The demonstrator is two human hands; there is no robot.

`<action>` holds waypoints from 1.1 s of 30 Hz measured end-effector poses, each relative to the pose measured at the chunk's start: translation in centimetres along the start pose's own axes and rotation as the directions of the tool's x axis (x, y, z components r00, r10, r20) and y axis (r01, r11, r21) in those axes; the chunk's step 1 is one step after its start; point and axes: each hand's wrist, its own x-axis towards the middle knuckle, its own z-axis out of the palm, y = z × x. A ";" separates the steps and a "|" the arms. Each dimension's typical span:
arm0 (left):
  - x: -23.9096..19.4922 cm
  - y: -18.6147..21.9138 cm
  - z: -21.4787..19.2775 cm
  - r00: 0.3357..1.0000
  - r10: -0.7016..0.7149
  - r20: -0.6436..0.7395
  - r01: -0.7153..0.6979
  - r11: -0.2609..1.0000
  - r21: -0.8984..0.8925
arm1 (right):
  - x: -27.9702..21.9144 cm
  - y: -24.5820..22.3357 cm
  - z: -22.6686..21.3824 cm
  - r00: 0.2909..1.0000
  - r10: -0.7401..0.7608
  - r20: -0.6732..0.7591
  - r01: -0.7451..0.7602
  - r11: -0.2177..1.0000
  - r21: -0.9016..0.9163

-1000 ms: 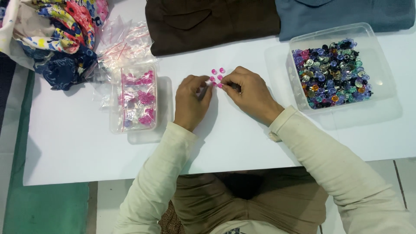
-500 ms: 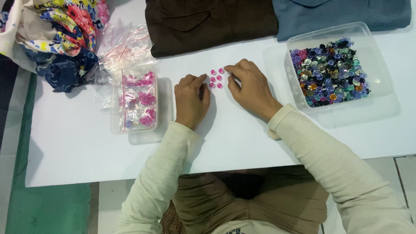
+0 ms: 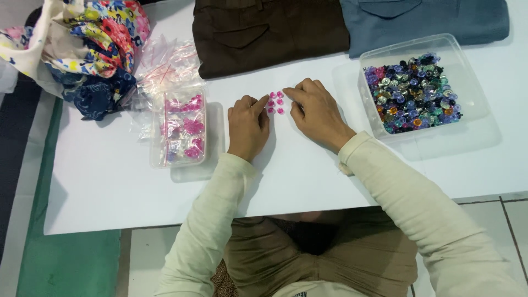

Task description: Selecting specific buttons from a container and placing them into small plastic bags for packaging

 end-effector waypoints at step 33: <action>-5.8 6.7 0.4 0.922 0.265 -0.284 -0.265 0.963 0.038 | -4.8 1.7 2.4 0.999 -0.016 -0.035 0.019 0.997 0.078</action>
